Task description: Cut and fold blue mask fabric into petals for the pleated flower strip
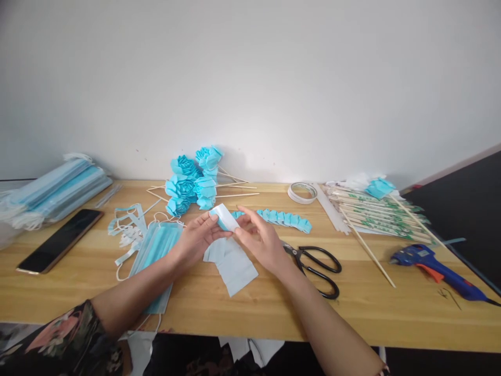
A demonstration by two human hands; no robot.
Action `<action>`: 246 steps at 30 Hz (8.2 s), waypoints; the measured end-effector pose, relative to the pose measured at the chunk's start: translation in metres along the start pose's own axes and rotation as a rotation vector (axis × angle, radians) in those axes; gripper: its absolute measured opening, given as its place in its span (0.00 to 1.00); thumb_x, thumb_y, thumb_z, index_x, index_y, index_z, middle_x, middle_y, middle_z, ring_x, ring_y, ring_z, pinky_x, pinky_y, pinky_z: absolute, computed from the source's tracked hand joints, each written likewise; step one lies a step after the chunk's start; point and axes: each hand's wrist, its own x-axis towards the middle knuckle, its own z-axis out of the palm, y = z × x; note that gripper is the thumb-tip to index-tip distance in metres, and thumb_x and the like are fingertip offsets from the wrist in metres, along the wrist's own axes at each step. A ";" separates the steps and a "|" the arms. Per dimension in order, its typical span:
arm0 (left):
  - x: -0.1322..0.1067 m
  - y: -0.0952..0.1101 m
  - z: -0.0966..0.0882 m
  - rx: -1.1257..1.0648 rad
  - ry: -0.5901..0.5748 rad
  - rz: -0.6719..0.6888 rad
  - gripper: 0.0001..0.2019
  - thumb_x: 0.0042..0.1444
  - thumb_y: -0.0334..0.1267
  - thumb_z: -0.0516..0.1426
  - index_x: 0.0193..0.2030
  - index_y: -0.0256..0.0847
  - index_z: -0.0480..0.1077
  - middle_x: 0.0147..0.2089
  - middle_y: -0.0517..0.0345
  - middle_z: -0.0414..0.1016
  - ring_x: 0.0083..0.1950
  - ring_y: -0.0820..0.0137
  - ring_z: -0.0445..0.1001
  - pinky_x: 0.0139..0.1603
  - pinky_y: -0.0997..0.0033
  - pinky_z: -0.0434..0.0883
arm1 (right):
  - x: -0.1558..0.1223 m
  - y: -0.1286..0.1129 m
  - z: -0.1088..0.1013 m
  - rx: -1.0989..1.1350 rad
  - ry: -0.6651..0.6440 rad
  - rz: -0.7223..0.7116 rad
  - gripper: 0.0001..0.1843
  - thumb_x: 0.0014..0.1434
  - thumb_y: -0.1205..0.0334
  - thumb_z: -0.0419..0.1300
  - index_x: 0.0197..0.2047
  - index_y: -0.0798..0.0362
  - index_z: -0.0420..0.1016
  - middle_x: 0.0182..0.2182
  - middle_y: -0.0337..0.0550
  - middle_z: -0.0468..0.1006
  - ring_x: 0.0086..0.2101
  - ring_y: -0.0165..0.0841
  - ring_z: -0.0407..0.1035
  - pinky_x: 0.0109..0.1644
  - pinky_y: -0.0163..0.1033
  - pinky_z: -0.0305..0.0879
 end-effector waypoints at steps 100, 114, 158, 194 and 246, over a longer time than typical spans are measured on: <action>0.006 -0.007 -0.005 0.316 0.106 0.034 0.19 0.48 0.51 0.65 0.32 0.35 0.71 0.26 0.59 0.71 0.25 0.74 0.69 0.26 0.72 0.69 | 0.018 0.012 0.024 0.102 0.170 0.018 0.15 0.58 0.57 0.62 0.49 0.50 0.73 0.31 0.39 0.76 0.32 0.32 0.71 0.40 0.39 0.68; 0.007 -0.006 -0.009 0.462 0.055 -0.010 0.17 0.49 0.49 0.64 0.28 0.36 0.68 0.23 0.62 0.69 0.21 0.77 0.65 0.24 0.74 0.64 | 0.019 0.007 0.019 0.227 0.029 0.080 0.20 0.58 0.56 0.62 0.53 0.51 0.72 0.35 0.41 0.78 0.36 0.35 0.73 0.41 0.40 0.69; 0.009 -0.005 -0.012 0.318 0.183 0.037 0.16 0.48 0.48 0.64 0.26 0.35 0.73 0.22 0.61 0.66 0.23 0.77 0.62 0.25 0.75 0.63 | 0.020 0.011 0.018 -0.223 0.129 -0.360 0.13 0.57 0.72 0.56 0.35 0.46 0.78 0.38 0.43 0.78 0.42 0.38 0.72 0.48 0.47 0.66; 0.005 0.005 -0.005 0.361 0.192 0.079 0.17 0.46 0.50 0.65 0.25 0.36 0.73 0.20 0.64 0.66 0.21 0.79 0.59 0.24 0.75 0.59 | 0.015 0.001 0.013 0.109 -0.001 -0.019 0.15 0.66 0.52 0.51 0.47 0.49 0.75 0.44 0.44 0.80 0.46 0.38 0.73 0.48 0.41 0.68; 0.006 -0.002 -0.013 0.710 -0.015 0.095 0.15 0.53 0.48 0.60 0.25 0.37 0.69 0.24 0.62 0.67 0.26 0.77 0.63 0.28 0.75 0.61 | 0.018 0.003 0.018 -0.100 0.105 -0.029 0.12 0.59 0.55 0.60 0.28 0.51 0.71 0.23 0.36 0.73 0.24 0.29 0.65 0.28 0.33 0.61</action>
